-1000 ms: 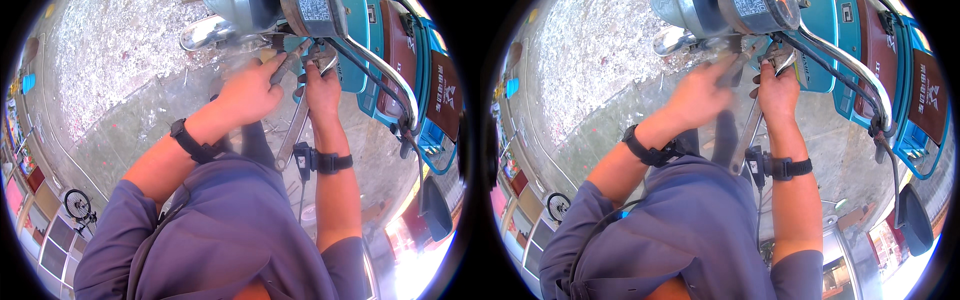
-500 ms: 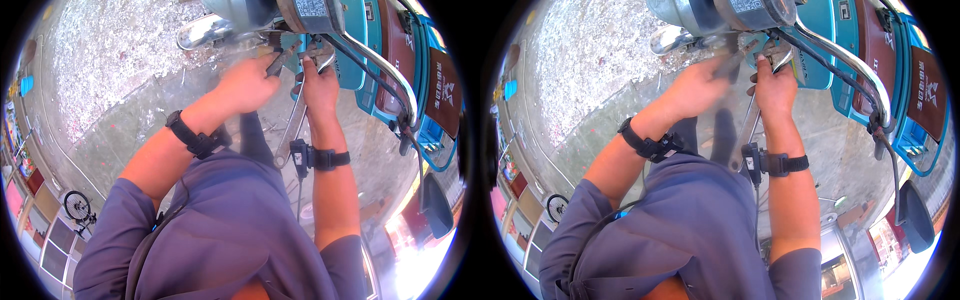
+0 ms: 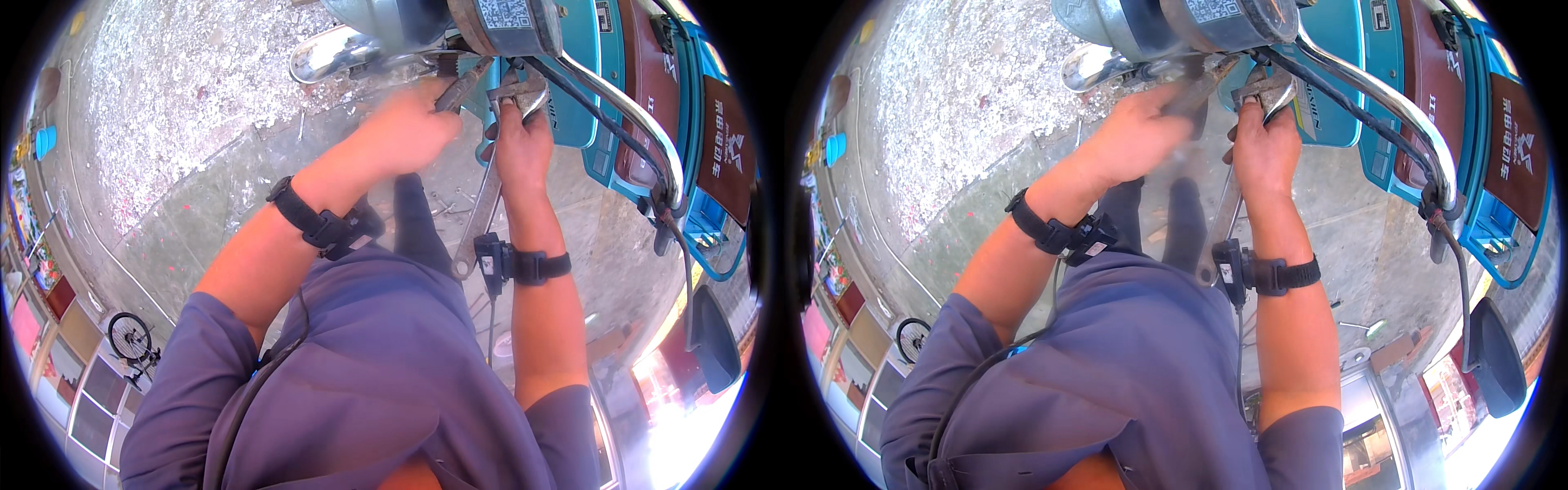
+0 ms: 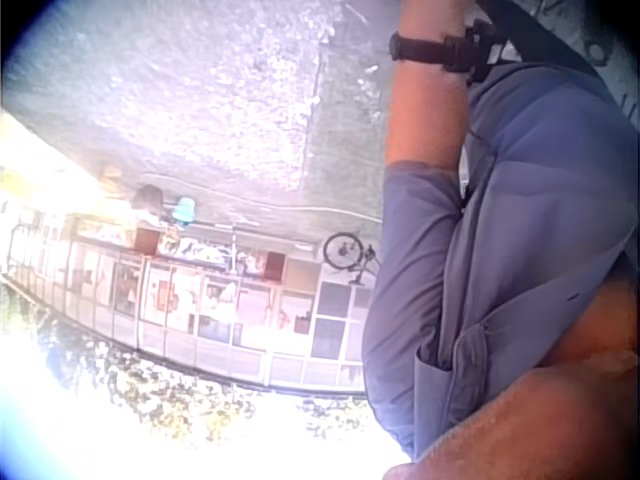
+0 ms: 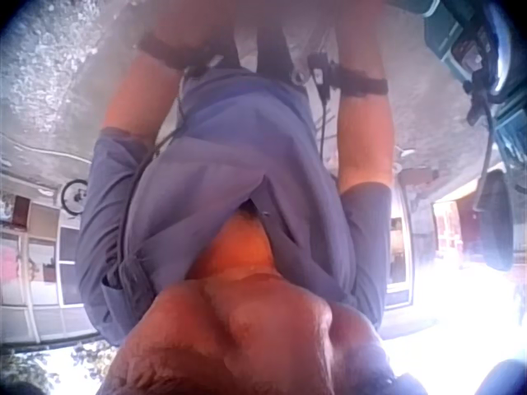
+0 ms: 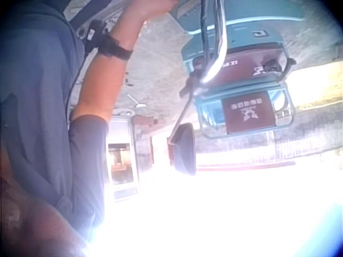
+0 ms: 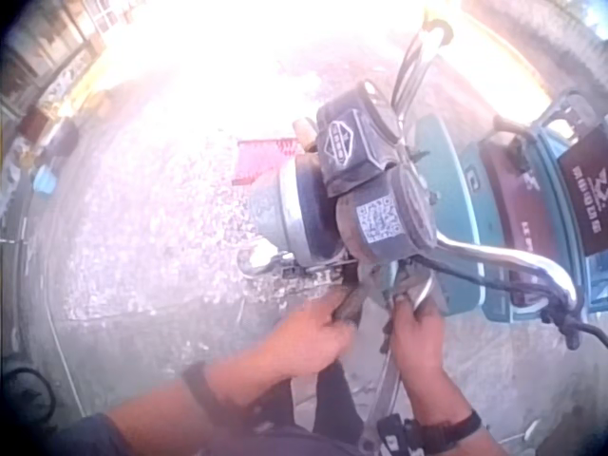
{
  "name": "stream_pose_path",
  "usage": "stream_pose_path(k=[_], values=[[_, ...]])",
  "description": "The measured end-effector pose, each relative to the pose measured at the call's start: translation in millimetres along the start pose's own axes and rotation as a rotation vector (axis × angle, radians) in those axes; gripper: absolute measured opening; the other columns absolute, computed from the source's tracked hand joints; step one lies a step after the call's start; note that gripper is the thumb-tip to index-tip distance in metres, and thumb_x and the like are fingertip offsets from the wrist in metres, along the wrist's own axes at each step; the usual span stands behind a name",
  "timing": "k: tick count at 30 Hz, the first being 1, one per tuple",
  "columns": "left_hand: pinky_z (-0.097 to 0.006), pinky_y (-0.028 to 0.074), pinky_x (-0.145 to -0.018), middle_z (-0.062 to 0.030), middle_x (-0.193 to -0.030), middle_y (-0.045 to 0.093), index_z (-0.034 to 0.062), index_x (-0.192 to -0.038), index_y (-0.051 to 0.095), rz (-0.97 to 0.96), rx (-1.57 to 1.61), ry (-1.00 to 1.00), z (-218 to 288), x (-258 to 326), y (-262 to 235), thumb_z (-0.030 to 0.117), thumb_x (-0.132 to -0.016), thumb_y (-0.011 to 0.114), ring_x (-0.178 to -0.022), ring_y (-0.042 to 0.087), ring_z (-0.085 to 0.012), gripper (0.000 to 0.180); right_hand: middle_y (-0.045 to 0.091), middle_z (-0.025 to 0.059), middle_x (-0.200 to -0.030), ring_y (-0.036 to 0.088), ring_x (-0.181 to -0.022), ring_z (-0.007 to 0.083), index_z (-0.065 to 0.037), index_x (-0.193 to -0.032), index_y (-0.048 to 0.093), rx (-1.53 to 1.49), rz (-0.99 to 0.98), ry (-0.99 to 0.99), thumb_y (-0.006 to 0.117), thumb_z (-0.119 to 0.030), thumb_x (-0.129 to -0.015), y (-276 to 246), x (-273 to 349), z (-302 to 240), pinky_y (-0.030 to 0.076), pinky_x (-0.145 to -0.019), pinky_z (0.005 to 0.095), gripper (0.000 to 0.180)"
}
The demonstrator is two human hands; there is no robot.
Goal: The person uses an adjustable wrench and pliers to work on the handlebars of a blue electric tricycle, loosening or tightening components.
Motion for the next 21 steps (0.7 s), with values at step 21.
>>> stream_pose_path(k=[21], values=[[-0.038, 0.047, -0.061, -0.0160, -0.071, 0.063, 0.0062, -0.134, 0.057, -0.077, -0.171, 0.129, -3, -16, -15, 0.018, -0.078, 0.056, -0.064, 0.061, -0.0278, 0.057, 0.062, 0.0081, -0.067, 0.059, -0.044, 0.0176, 0.002, -0.103, 0.056, 0.038, -0.056, -0.019, 0.058, -0.024, -0.096, -4, 2, -4, 0.048, -0.044, 0.0318, 0.027]])
Point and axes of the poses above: each hand's wrist, its own x-axis away from the middle knuckle, its own y-axis out of the palm, z = x × y, the point moved 2 cm from there along -x, towards the middle knuckle
